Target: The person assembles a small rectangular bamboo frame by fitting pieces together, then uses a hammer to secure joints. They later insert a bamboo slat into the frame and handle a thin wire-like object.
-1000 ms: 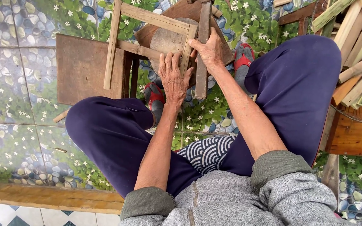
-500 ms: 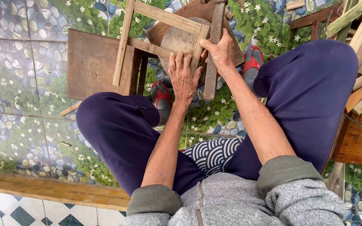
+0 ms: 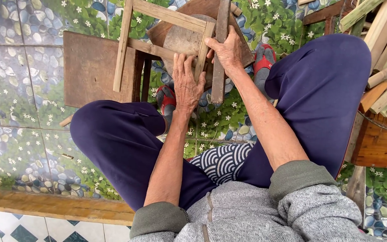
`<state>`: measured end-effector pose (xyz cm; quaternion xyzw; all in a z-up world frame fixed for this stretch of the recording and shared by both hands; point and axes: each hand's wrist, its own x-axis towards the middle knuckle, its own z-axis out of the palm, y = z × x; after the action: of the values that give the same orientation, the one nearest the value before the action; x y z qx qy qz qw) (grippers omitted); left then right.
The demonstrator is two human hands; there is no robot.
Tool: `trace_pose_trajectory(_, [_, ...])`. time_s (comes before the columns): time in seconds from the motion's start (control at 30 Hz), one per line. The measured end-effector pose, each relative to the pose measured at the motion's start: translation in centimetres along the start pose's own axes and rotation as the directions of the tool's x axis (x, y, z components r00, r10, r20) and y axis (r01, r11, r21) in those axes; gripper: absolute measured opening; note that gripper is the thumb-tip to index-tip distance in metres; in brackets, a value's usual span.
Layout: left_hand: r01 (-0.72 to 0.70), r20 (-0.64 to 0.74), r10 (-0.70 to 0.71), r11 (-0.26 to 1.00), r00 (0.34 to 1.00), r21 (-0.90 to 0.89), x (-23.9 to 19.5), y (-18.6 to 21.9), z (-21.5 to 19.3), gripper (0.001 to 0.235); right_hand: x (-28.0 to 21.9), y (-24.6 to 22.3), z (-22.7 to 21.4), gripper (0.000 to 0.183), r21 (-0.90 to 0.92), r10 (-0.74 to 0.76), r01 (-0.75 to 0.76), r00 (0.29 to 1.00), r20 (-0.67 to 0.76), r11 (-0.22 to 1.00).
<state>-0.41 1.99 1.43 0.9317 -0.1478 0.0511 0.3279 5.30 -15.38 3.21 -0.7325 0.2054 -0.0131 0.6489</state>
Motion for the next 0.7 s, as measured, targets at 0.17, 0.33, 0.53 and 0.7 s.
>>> trace_pose_trajectory(0.17, [-0.02, 0.224, 0.005, 0.998, 0.975, 0.065, 0.3, -1.3, -1.7, 0.066, -0.4, -1.0, -0.1, 0.042, 0.026, -0.003, 0.003, 1.0, 0.006, 1.0])
trace_pose_trajectory(0.33, [-0.016, 0.297, 0.006, 0.999, 0.955, 0.029, 0.7, -1.5, -2.6, 0.07, -0.6, -1.5, 0.0, 0.042, 0.056, 0.035, -0.034, 0.999, -0.009, 0.998])
trace_pose_trajectory(0.53, [0.001, 0.37, -0.024, 0.998, 0.929, 0.063, 1.3, -2.4, -3.6, 0.068, -0.4, -0.9, 0.2, 0.043, 0.058, 0.021, -0.021, 1.0, 0.0, 0.998])
trace_pose_trajectory(0.7, [0.103, 0.362, -0.108, 0.994, 0.926, 0.033, 1.7, -2.0, -4.0, 0.063, -0.5, -1.2, 0.0, 0.048, 0.065, 0.045, -0.045, 0.999, 0.01, 0.997])
